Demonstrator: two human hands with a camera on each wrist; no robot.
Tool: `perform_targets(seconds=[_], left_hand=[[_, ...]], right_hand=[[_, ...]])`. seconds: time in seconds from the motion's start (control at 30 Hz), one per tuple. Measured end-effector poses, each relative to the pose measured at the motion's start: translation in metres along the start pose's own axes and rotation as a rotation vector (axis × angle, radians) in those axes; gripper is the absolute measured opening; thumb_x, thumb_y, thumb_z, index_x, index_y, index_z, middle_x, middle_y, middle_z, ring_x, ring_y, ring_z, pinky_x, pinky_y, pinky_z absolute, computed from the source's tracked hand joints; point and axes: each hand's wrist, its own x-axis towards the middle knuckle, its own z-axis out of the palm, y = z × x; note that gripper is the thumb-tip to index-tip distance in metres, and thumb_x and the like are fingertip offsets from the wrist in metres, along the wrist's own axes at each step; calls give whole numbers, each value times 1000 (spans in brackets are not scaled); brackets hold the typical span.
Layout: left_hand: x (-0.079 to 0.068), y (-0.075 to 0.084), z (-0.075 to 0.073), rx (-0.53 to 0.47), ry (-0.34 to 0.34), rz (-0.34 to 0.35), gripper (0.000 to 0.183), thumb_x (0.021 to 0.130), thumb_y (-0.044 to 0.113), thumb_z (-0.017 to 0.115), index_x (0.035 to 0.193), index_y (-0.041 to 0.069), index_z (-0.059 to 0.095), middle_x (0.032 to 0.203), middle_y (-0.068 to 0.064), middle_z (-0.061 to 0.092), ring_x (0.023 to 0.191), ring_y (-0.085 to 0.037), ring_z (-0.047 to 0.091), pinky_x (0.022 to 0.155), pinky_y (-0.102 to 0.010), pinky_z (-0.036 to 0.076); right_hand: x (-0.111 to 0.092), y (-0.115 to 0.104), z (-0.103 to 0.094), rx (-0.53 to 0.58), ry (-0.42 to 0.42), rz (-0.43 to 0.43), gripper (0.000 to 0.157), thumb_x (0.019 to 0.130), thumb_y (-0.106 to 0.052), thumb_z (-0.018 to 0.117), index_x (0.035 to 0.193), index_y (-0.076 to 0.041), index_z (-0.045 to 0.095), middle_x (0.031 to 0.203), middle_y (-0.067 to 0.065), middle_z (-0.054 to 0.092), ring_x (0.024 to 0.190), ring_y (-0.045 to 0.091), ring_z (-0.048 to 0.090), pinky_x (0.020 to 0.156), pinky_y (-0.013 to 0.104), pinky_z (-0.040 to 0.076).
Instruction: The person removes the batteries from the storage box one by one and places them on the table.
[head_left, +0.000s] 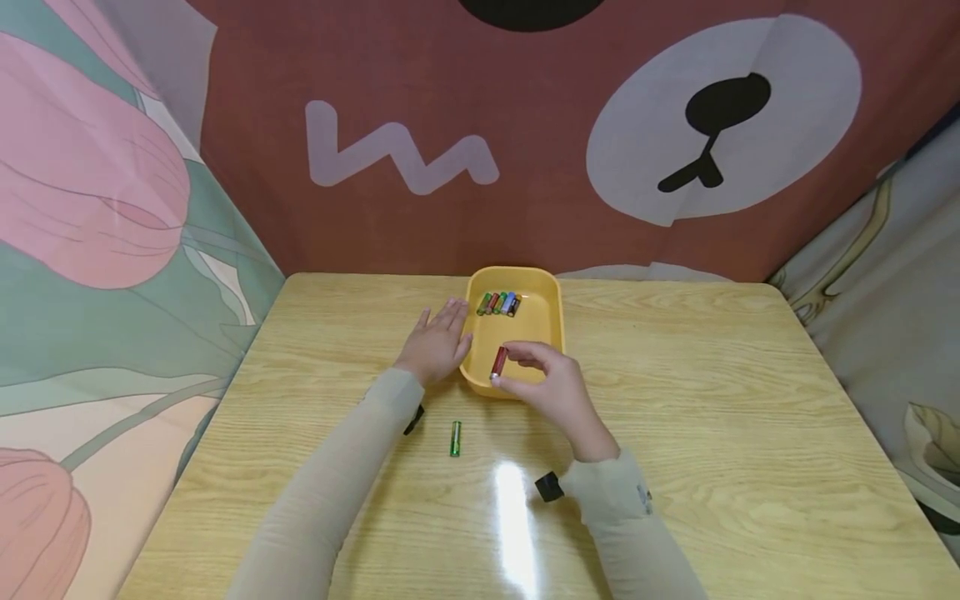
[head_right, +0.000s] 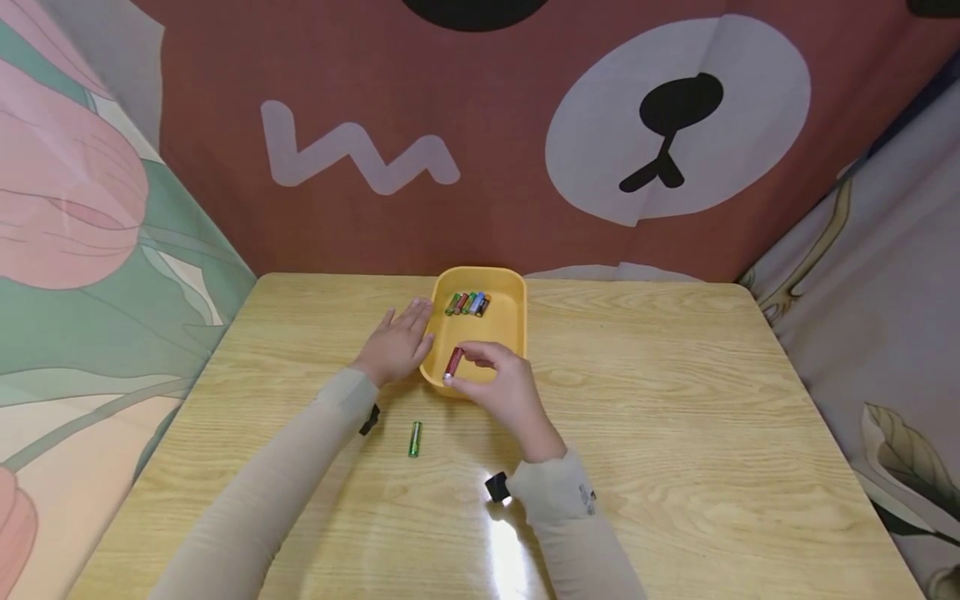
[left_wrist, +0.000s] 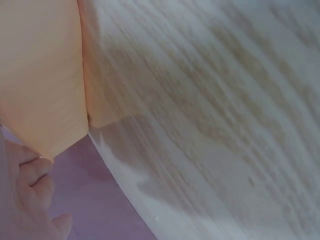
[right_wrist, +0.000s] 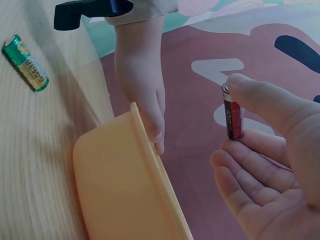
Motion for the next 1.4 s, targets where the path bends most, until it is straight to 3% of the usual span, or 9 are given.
perform_targets(seconds=[0.43,0.63,0.87,1.2,1.4], left_hand=[[-1,0,-2,4,-12,6,65,110,42,27,163,9,12,169,-7,14,156,-21,8,125,-50,7],[-1,0,-3,13,-14,15,65,110,42,25,163,8,11,169,-8,14,156,-22,8,125,-51,9],[0,-1,-1,-8,0,16,64,110,40,30,163,8,14,169,-7,15,156,-21,10,125,-51,9],[-1,-1,-1,-5,15,15,64,110,39,30,163,7,15,169,-8,16,156,-23,11,125,-52,10],[0,1,-2,23,2,9,64,110,40,30,163,8,13,169,-8,16,156,-22,10,125,-52,10]], right_hand=[[-14,4,6,-47,-46,-52,48,81,-16,87,125,-7,70,121,8,71,111,28,67,99,47,53],[-20,9,12,25,-81,-131,48,79,-11,89,123,-5,71,120,10,71,109,36,68,97,54,54],[-25,15,18,-12,-98,-264,48,76,-10,90,120,-3,72,116,10,73,103,32,70,93,44,57],[-32,21,28,-43,-168,-224,48,77,-16,89,121,-6,72,118,6,72,107,27,69,95,44,55],[-34,22,33,-74,-236,-242,49,80,-18,88,124,-4,70,119,9,72,105,29,69,94,43,56]])
